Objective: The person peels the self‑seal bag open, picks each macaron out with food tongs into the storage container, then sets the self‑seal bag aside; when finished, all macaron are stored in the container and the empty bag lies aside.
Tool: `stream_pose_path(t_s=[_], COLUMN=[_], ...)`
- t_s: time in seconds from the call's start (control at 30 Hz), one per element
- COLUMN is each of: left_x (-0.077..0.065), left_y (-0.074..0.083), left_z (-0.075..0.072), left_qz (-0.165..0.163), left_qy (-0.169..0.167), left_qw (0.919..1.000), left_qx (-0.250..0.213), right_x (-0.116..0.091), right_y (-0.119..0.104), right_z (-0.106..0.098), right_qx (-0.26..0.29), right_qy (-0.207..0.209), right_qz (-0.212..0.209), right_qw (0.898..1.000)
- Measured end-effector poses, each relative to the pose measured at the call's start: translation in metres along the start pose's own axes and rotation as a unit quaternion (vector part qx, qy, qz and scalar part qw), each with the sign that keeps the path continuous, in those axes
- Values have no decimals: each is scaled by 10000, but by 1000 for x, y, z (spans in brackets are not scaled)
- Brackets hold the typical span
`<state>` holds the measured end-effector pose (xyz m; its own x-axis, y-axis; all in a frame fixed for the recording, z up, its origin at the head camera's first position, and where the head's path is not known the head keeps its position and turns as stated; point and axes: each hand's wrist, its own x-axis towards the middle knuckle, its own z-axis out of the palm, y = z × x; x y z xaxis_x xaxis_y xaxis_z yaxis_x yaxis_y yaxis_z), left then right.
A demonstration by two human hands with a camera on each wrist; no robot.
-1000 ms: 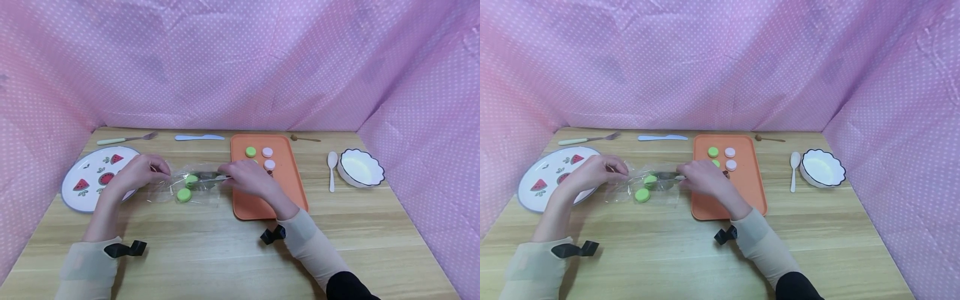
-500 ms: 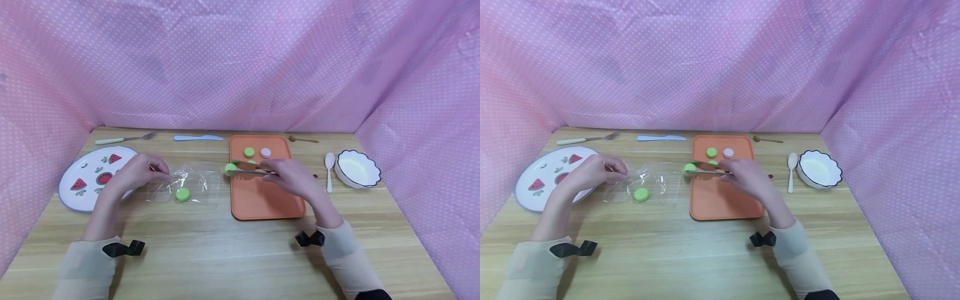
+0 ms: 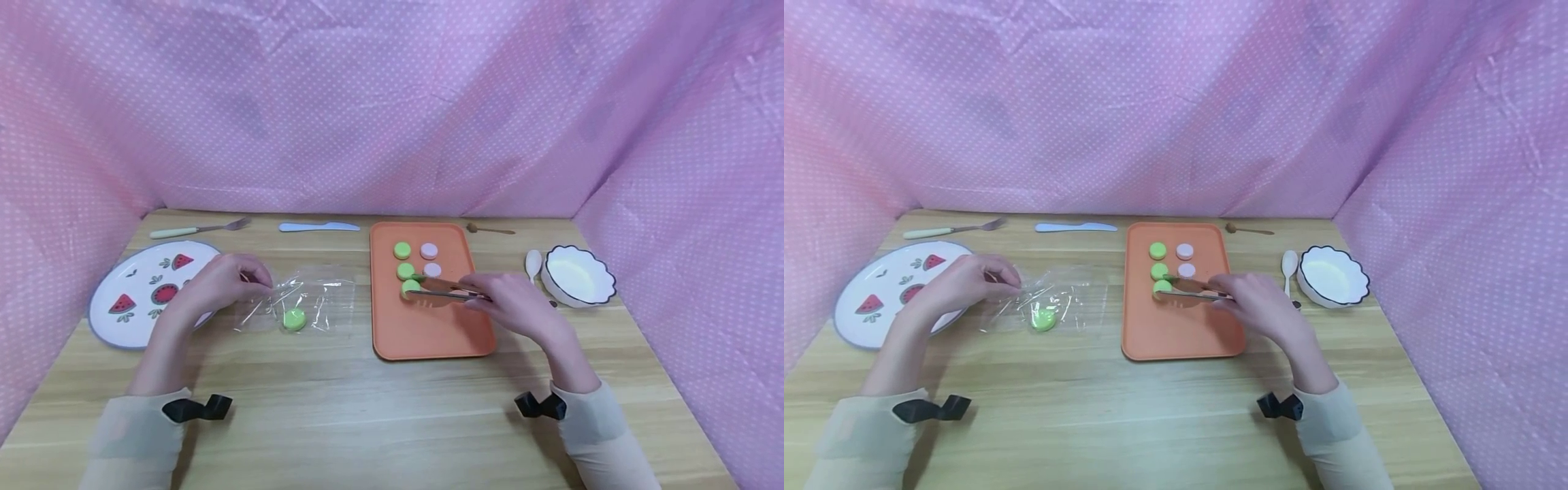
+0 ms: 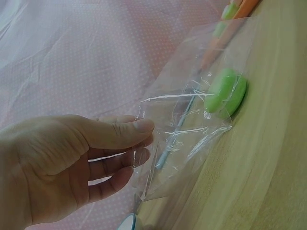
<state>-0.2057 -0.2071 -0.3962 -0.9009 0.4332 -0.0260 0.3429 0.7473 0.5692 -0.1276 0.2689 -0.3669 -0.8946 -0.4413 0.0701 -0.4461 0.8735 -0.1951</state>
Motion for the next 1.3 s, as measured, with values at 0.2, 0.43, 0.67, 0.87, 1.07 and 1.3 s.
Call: stream_pose_path(t_s=[0.2,0.43,0.67,0.87,1.07,1.3], left_x=[0,1,0,0,0,-1], left_y=[-1,1,1,1,1,0], left_z=[1,0,0,-1,-1,-1], left_qz=[39,-76,-36,-22,-54,-97], left_qy=[48,-28,-7,5,-13,-33], left_qw=[10000,10000,10000,10000,10000,9999], left_qx=[-7,-21,6,37,7,23], right_x=[0,-2,-2,-1,0,-1], right_y=[-3,-3,-3,-3,-5,-5], right_z=[2,4,4,5,4,4], right_qx=[39,-72,-86,-61,-37,-17], right_qy=[-222,-257,-319,-331,-374,-423], right_qz=[49,56,82,92,145,173], right_qw=[9997,9996,9994,9994,9992,9990])
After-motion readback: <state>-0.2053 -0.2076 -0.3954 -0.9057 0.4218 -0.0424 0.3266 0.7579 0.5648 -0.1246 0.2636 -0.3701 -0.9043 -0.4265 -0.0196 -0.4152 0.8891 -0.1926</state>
